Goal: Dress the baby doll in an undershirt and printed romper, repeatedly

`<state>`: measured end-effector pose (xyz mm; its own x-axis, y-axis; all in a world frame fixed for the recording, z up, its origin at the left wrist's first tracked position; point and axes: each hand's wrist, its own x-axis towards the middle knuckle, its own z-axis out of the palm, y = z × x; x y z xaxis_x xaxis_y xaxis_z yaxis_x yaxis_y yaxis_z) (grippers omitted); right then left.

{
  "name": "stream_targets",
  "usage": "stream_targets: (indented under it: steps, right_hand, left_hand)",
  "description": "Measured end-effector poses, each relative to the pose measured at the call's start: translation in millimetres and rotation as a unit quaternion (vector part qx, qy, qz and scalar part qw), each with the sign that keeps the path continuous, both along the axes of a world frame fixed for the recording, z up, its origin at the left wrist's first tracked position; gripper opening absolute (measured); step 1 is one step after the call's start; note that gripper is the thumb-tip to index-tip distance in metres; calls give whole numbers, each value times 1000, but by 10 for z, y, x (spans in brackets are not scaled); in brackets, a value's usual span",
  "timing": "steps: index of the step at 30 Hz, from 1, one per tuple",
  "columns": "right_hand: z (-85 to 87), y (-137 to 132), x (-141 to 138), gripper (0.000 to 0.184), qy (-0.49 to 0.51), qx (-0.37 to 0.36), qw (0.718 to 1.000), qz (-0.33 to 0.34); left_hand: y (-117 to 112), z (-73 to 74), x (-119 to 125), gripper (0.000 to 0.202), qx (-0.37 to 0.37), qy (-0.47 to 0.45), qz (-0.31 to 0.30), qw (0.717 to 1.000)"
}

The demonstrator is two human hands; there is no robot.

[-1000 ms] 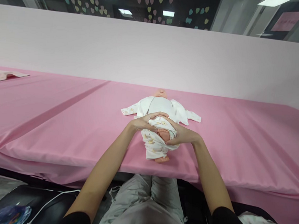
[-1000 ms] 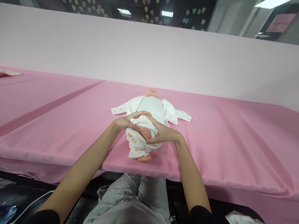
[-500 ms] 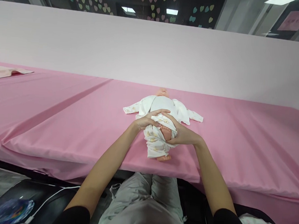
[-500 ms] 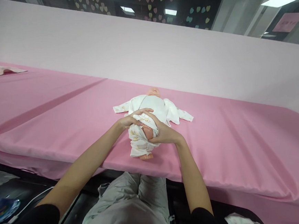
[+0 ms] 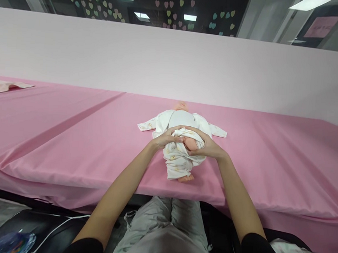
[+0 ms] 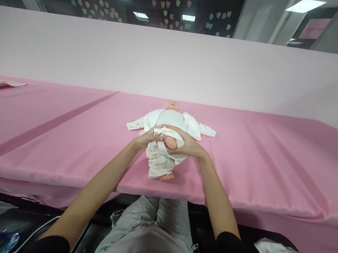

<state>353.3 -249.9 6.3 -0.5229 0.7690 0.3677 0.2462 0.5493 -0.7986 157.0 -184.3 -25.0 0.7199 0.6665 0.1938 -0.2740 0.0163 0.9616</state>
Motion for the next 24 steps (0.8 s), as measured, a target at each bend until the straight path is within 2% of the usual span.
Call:
stream_targets:
  steps: [3, 6, 10, 14, 17, 20, 24]
  right_hand:
    - [-17, 37, 70, 82, 31, -32, 999, 22]
    - [-57, 78, 103, 70, 78, -65, 994, 32]
    - [-120, 140, 118, 59, 143, -146, 979, 13]
    - [-143, 200, 133, 43, 220, -210, 951, -55]
    - [-124, 223, 123, 35, 244, -233, 935, -106]
    - [-121, 246, 129, 38, 242, -264, 922, -148]
    - [-211, 337, 232, 37, 151, -216, 938, -224]
  left_hand:
    - [-3, 2, 33, 65, 49, 23, 49, 997]
    - [-9, 9, 59, 56, 104, 57, 84, 989]
    - [-17, 40, 41, 49, 158, 84, 86, 980]
    - [5, 64, -6, 41, 121, 114, 58, 984]
    - [35, 68, -32, 38, 151, 144, 97, 973]
    - [51, 73, -54, 34, 185, 175, 135, 957]
    - [53, 80, -68, 35, 180, 197, 148, 952]
